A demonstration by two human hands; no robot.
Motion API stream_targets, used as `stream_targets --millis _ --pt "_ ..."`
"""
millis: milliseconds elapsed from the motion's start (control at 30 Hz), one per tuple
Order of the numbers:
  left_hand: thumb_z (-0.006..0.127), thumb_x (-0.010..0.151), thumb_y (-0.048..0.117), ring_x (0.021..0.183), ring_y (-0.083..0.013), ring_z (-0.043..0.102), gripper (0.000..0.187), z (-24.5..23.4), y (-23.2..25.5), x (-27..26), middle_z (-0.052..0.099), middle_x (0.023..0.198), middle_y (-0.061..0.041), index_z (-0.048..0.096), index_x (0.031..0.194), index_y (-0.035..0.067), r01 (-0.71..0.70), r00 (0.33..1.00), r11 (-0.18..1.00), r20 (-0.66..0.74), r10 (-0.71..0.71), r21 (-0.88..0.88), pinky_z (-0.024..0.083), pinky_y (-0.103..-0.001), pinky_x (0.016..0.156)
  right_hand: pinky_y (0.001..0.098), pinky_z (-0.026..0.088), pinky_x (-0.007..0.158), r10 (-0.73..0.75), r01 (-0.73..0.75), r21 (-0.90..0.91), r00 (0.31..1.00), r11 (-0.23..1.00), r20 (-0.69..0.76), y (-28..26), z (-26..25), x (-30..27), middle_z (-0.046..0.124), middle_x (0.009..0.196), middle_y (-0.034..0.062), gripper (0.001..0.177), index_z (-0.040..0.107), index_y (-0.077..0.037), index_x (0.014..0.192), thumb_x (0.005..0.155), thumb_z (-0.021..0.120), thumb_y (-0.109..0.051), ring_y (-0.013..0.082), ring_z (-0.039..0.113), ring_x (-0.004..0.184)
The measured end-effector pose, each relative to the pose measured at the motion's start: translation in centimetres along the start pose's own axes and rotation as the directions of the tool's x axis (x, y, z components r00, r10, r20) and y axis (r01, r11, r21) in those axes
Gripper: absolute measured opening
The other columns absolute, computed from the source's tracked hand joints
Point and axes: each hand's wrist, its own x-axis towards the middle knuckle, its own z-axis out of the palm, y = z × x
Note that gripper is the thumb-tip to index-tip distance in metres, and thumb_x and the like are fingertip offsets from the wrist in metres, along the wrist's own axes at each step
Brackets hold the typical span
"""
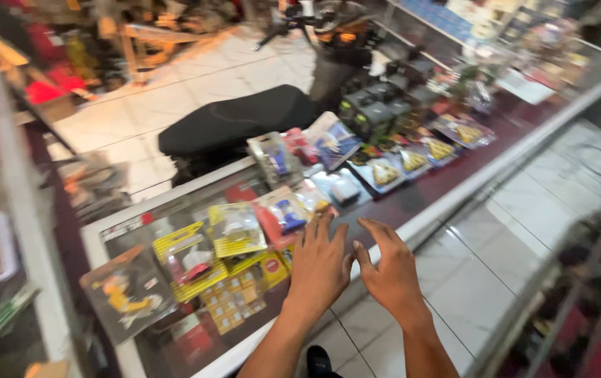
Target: The person picks up several packaged motorcycle parts from a counter and places them onto a metal display rack, handling each item one at a time and positioning them between the vertical wires of the rack.
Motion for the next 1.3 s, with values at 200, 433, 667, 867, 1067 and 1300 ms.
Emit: stream_targets --millis 200,433,667,867,1067,1300 --pt "0.073 0.077 0.011 0.122 -0.0363 0.056 0.059 -2.3 -1.5 -0.1 0.058 0.135 -0.018 0.06 0.134 0.004 0.079 0.996 0.996 -0.038 -0.078 0.032 0.046 -0.05 0.093 0.0429 0.052 0.097 -0.204 0.192 0.177 0.978 0.965 0.05 -1.3 2.2 3.2 0.07 0.126 0.0147 0.04 0.065 -0.008 0.129 0.089 0.069 -0.009 0.0371 0.066 0.118" --pt "0.078 0.081 0.017 0.114 -0.0403 0.062 0.052 -3.5 -1.3 1.7 0.062 0.126 -0.02 0.059 0.126 -0.001 0.194 0.978 0.972 -0.054 -0.203 -0.134 0.05 -0.048 0.093 0.0413 0.054 0.092 -0.297 0.226 0.327 0.937 0.918 0.185 -0.1 3.2 8.0 0.073 0.118 0.0145 0.039 0.067 -0.007 0.125 0.087 0.07 -0.013 0.0325 0.071 0.109" --pt "0.075 0.086 0.024 0.11 -0.0367 0.064 0.047 -4.3 -1.8 4.8 0.065 0.124 -0.014 0.063 0.127 0.006 0.376 0.925 0.925 -0.041 -0.379 -0.053 0.051 -0.046 0.092 0.0421 0.055 0.092 -0.243 0.201 0.176 0.935 0.964 0.26 2.2 7.2 16.5 0.074 0.116 0.0118 0.037 0.069 -0.009 0.123 0.089 0.068 -0.023 0.0309 0.073 0.107" --pt "0.076 0.085 0.025 0.114 -0.0356 0.062 0.045 -3.8 -4.6 7.0 0.064 0.119 -0.014 0.063 0.124 0.006 0.328 0.933 0.937 -0.194 -0.302 0.119 0.05 -0.046 0.093 0.0508 0.053 0.091 -0.229 0.307 -0.17 0.902 0.936 0.366 1.4 13.8 21.4 0.07 0.122 0.0203 0.055 0.061 -0.003 0.129 0.093 0.066 -0.044 0.0394 0.068 0.111" --pt "0.077 0.081 0.023 0.109 -0.0362 0.06 0.051 -3.7 -4.4 7.1 0.064 0.114 -0.014 0.064 0.128 0.008 0.376 0.914 0.918 -0.213 -0.345 0.125 0.048 -0.046 0.093 0.056 0.054 0.084 -0.197 0.339 -0.251 0.867 0.907 0.457 2.2 17.9 22.3 0.066 0.119 0.0247 0.089 0.044 0.006 0.136 0.083 0.073 -0.059 0.0417 0.066 0.11" --pt "0.077 0.084 0.025 0.111 -0.0362 0.059 0.043 -3.8 -4.4 6.1 0.063 0.119 -0.014 0.066 0.121 0.006 0.363 0.904 0.929 -0.27 -0.332 0.074 0.048 -0.046 0.095 0.0563 0.055 0.085 -0.19 0.298 -0.207 0.887 0.932 0.421 3.0 18.5 22.9 0.067 0.115 0.0273 0.071 0.048 0.002 0.133 0.086 0.072 -0.046 0.0448 0.068 0.106"
